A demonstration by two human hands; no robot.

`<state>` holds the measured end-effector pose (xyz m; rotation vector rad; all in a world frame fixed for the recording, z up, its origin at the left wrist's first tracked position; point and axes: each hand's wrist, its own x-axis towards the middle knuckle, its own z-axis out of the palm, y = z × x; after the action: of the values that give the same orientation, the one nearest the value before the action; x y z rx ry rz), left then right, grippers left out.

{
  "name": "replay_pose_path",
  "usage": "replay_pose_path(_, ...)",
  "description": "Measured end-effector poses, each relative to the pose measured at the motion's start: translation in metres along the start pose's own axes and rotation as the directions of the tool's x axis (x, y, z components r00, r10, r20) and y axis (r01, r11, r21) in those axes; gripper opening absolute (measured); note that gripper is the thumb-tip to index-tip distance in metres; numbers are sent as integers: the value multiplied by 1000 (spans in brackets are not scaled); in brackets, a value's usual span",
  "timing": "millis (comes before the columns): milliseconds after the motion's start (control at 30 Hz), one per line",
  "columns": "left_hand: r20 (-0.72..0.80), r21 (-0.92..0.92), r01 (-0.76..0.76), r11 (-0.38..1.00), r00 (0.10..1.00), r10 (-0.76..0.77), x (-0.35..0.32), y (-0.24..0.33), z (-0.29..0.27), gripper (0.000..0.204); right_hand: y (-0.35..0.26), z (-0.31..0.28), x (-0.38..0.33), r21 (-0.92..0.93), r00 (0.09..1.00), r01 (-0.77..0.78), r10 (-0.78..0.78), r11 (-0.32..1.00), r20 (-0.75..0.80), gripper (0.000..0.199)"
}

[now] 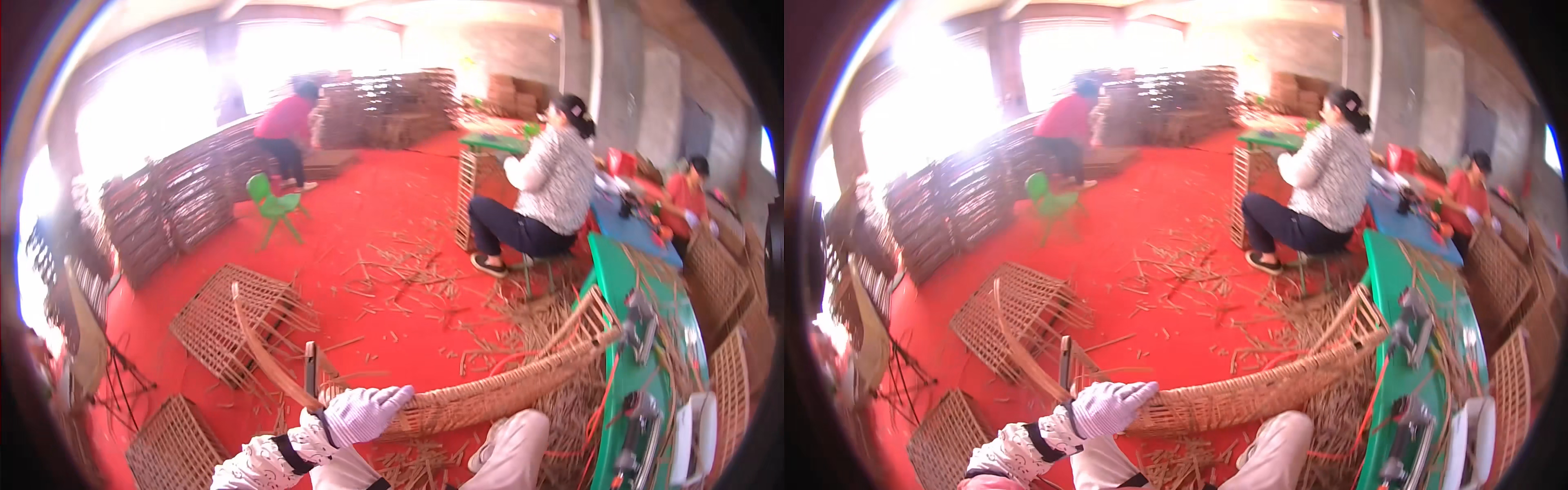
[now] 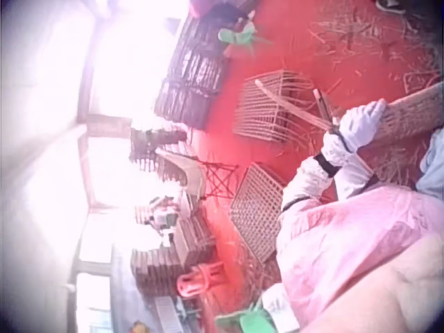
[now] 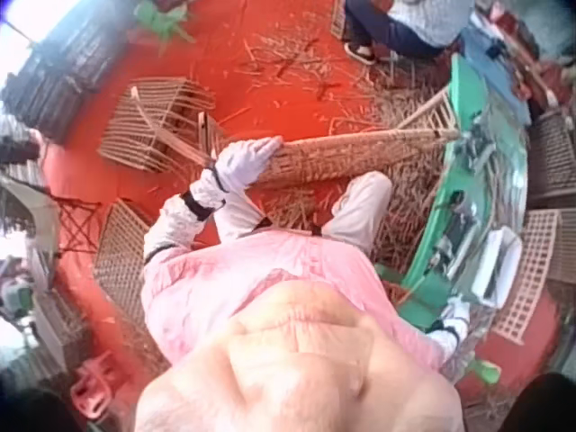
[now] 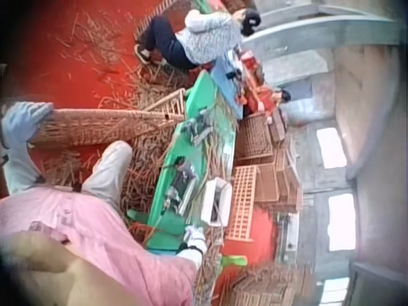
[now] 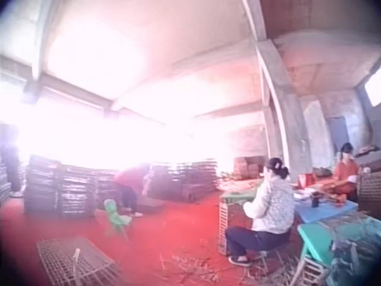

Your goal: Manually weaving a bamboo or wicker chair frame.

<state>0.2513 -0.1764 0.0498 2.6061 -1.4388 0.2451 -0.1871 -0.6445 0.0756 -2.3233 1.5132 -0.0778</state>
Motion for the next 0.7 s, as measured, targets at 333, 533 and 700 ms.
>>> replay_pose_path(333,-196,-516,-116,849,981,15,2,-1,-11,39,-216,4,21,938,814,176,-580,300,33,56)
replay_pose_path(533,-154,-678,-93,729,988,-16,16,17,-16,45,-340,91,5,962,470,-266,-864,55,179,49)
replay_pose_path(700,-221,-561,-154,814,975,32,7,22,-11,41,-429,153,-70,977,44,-209,-998,-46,-38,63)
